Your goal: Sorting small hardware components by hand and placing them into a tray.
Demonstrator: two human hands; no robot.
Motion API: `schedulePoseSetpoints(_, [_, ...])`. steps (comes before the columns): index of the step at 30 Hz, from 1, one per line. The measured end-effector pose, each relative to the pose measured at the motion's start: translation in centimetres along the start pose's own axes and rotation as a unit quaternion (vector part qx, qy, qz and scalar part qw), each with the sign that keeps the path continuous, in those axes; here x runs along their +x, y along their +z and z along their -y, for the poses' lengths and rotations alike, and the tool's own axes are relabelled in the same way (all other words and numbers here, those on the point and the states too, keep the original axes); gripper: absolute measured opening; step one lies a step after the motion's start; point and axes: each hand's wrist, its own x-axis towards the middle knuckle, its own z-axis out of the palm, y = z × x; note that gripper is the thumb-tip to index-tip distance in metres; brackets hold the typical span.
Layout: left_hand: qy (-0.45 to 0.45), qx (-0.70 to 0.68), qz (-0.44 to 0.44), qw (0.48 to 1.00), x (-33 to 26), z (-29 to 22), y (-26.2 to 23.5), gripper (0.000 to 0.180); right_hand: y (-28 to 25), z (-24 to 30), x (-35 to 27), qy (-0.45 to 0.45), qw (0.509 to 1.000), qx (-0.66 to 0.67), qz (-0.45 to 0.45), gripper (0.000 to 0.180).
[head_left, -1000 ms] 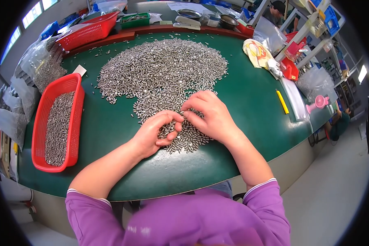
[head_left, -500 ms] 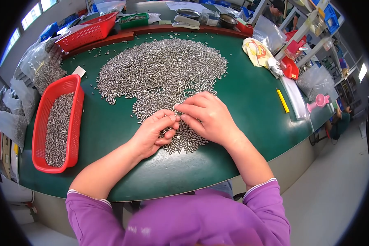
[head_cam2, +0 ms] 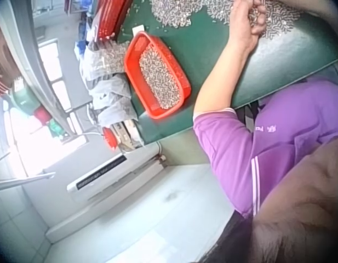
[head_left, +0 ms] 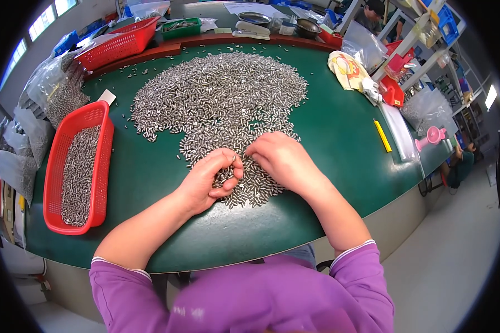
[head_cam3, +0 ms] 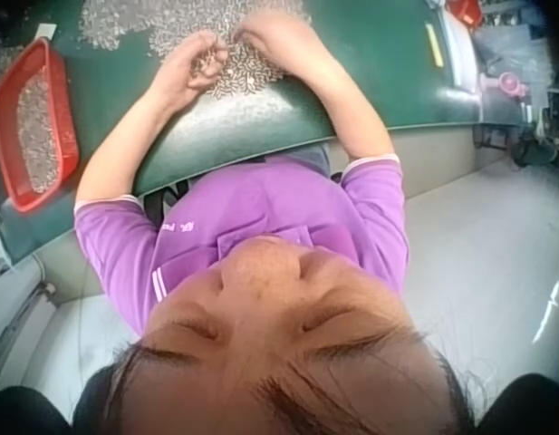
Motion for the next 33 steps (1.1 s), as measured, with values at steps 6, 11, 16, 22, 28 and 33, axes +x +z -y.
schedulePoseSetpoints(6, [0.001, 0.019, -0.004, 1.000, -0.2, 0.0, -0.1, 0.012, -2.8, -0.1, -0.6, 0.092, 0.992, 0.017, 0.088, 0.025])
schedulePoseSetpoints(11, [0.012, 0.021, 0.027, 0.999, -0.1, -0.1, 0.2, 0.017, -0.7, -0.6, -0.3, 0.053, 0.995, 0.051, 0.062, 0.017])
schedulePoseSetpoints(16, [0.002, 0.014, 0.015, 1.000, 0.0, -0.1, 0.0, 0.015, -0.2, -0.4, 0.0, 0.036, 0.999, 0.020, 0.029, 0.012])
schedulePoseSetpoints(22, [-0.011, 0.024, 0.011, 1.000, 0.0, 0.2, -0.1, 0.015, -1.1, 0.6, 0.7, -0.022, 0.994, 0.068, -0.084, 0.011])
schedulePoseSetpoints(28, [-0.008, 0.021, -0.014, 1.000, 0.0, 0.3, 0.3, 0.018, -1.1, 1.5, 0.7, -0.110, 0.990, 0.044, -0.076, 0.021])
schedulePoseSetpoints(33, [-0.011, 0.018, -0.021, 1.000, 0.0, 0.1, 0.0, 0.013, -0.5, 0.1, 0.2, -0.036, 0.999, 0.026, -0.021, 0.023])
